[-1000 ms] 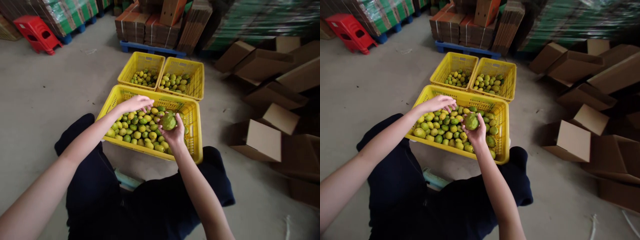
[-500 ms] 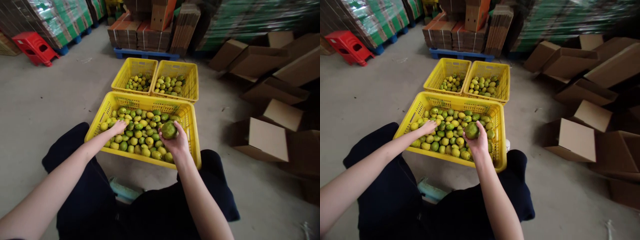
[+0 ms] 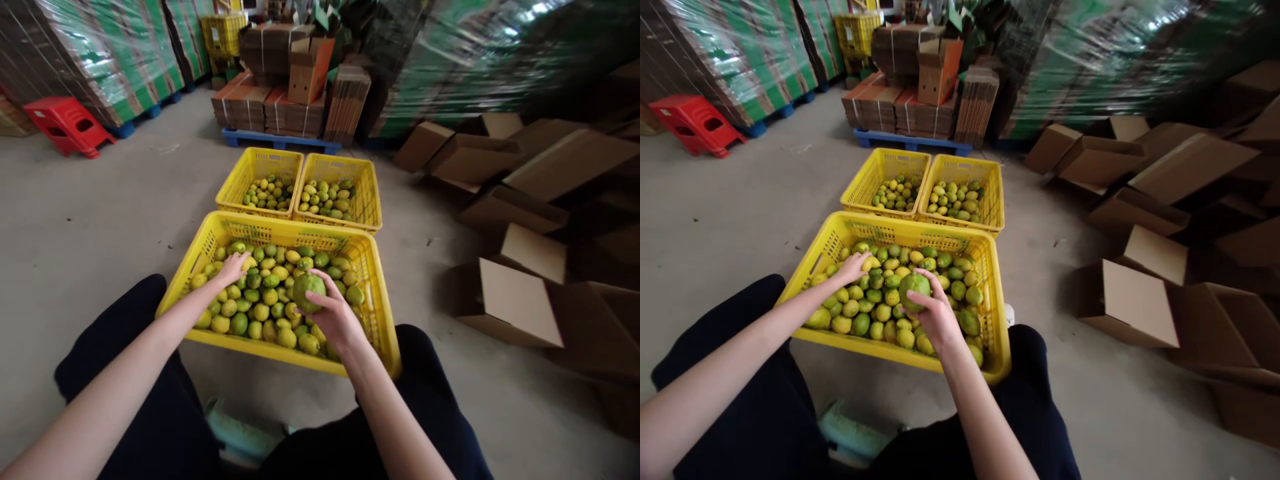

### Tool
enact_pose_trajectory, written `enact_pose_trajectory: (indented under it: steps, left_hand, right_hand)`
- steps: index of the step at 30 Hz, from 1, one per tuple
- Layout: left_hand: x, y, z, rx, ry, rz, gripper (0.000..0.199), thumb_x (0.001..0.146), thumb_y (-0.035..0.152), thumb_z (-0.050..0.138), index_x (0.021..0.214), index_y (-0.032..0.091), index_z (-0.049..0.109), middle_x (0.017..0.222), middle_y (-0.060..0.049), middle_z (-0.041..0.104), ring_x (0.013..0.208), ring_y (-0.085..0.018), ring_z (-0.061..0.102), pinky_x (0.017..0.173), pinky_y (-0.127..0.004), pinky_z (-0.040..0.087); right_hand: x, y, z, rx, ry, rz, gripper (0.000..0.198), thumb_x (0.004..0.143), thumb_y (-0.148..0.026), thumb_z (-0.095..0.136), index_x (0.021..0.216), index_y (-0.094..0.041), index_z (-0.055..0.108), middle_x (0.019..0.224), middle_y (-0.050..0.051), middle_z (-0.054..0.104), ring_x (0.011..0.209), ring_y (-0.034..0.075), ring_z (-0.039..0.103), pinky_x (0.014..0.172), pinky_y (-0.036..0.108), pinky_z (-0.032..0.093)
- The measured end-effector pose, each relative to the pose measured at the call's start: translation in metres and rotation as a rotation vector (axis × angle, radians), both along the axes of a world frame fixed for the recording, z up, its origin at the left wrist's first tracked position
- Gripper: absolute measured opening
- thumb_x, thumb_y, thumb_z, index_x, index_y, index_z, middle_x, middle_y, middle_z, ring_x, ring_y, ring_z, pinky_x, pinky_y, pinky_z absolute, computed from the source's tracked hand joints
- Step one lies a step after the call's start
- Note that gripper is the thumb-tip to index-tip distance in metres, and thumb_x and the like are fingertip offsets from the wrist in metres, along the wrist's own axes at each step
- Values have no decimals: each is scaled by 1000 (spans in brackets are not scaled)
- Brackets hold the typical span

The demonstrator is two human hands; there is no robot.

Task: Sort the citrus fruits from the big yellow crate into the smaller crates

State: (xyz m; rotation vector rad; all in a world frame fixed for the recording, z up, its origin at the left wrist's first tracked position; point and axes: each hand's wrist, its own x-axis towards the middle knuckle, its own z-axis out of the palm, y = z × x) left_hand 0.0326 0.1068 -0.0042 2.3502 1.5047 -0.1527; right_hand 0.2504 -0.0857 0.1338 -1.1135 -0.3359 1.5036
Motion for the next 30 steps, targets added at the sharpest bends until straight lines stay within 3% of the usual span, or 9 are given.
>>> enact_pose_trajectory:
  steps: [3,7,12,15,22,26,30]
  left_hand:
    - [-11,-2,31,80,-227,2,81,74,24,74,145,22,34,131,-13,57,123,-30,55,104,-43,42]
    - [-21,-23,79,184,-549,61,71,68,21,79,132,19,48,129,-13,59,119,-30,58,101,-43,46]
    - [-27,-62,120,230,-782,-49,61,67,20,80,123,20,57,124,-10,61,111,-26,60,95,-39,51]
    - [-26,-80,126,208,-877,-110,57,70,18,79,123,23,59,122,-8,61,105,-23,62,93,-37,51]
    - [-13,-100,108,83,-924,-124,57,76,22,76,130,29,59,123,-7,64,110,-25,62,97,-38,49]
    - [-7,-102,108,89,-997,-134,54,78,18,74,129,29,60,124,-6,64,115,-24,60,102,-39,47]
    - [0,-106,112,-51,-1101,-182,59,79,20,74,134,29,57,129,-8,62,116,-24,59,97,-38,51]
  right_hand:
    - [-8,-4,-5,109,-255,71,52,58,-24,82,106,-28,63,96,0,64,87,22,62,74,36,56]
    - [-27,-9,-22,297,-680,120,45,59,-28,83,101,-25,67,109,3,65,109,27,58,99,44,46]
    - [-55,-9,-38,305,-517,84,61,59,-33,85,113,-28,56,106,3,65,101,26,64,90,43,52]
    - [-56,0,-34,353,-521,5,68,56,-32,88,115,-28,55,110,3,64,102,25,64,92,41,52]
    - [-31,30,-31,507,-708,-14,64,56,-31,90,114,-24,64,122,7,65,118,29,59,106,45,44]
    - [-29,22,-41,495,-757,-43,65,58,-27,89,117,-24,63,125,8,65,122,29,57,108,47,42]
    - [-28,4,-35,504,-737,-87,64,63,-23,87,122,-26,61,129,7,63,125,27,54,110,47,40]
